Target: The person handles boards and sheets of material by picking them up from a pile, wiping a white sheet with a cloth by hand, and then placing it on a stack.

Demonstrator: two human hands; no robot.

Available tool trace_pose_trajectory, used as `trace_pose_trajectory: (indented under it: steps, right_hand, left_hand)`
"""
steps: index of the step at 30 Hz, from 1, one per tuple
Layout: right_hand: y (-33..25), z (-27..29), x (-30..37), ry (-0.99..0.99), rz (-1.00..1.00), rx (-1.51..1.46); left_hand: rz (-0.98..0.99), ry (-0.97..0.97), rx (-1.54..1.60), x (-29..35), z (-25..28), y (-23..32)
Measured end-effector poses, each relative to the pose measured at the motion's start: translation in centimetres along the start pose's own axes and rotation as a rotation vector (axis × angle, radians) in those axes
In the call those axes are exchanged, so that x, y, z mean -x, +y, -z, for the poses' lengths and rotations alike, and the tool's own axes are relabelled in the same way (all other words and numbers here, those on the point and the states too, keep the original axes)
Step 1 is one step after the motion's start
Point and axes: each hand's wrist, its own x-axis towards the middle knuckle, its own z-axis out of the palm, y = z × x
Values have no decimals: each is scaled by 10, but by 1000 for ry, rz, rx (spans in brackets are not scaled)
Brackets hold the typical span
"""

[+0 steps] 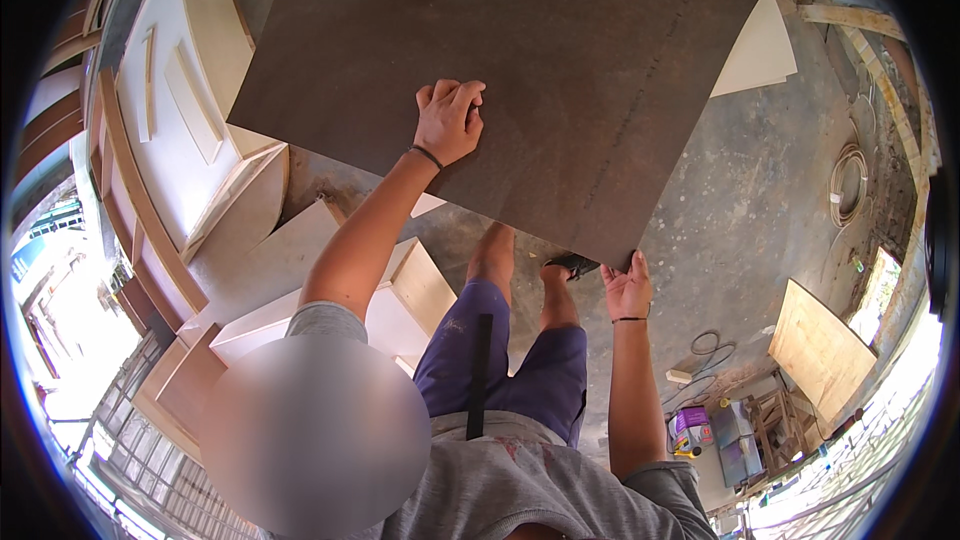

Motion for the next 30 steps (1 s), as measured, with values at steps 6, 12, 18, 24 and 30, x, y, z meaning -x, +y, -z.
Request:
trace_pose_trajectory:
  steps: [6, 12, 18, 24, 30]
  right_hand:
    - [2, 1, -1, 14, -1, 3]
    - [3, 2, -2, 0, 4, 3]
    - [3, 1, -1, 18, 1, 20]
    - [3, -1, 0, 13, 13, 25]
    - [3, -2, 0, 24, 8, 40]
  left_hand:
    - [4, -39, -1, 2, -2, -2]
    - [37, 32, -1, 4, -5, -2]
    - [53, 30, -4, 6, -6, -3]
    - [22, 3, -7, 5, -5, -4]
    - [-7, -28, -12, 4, -8, -4]
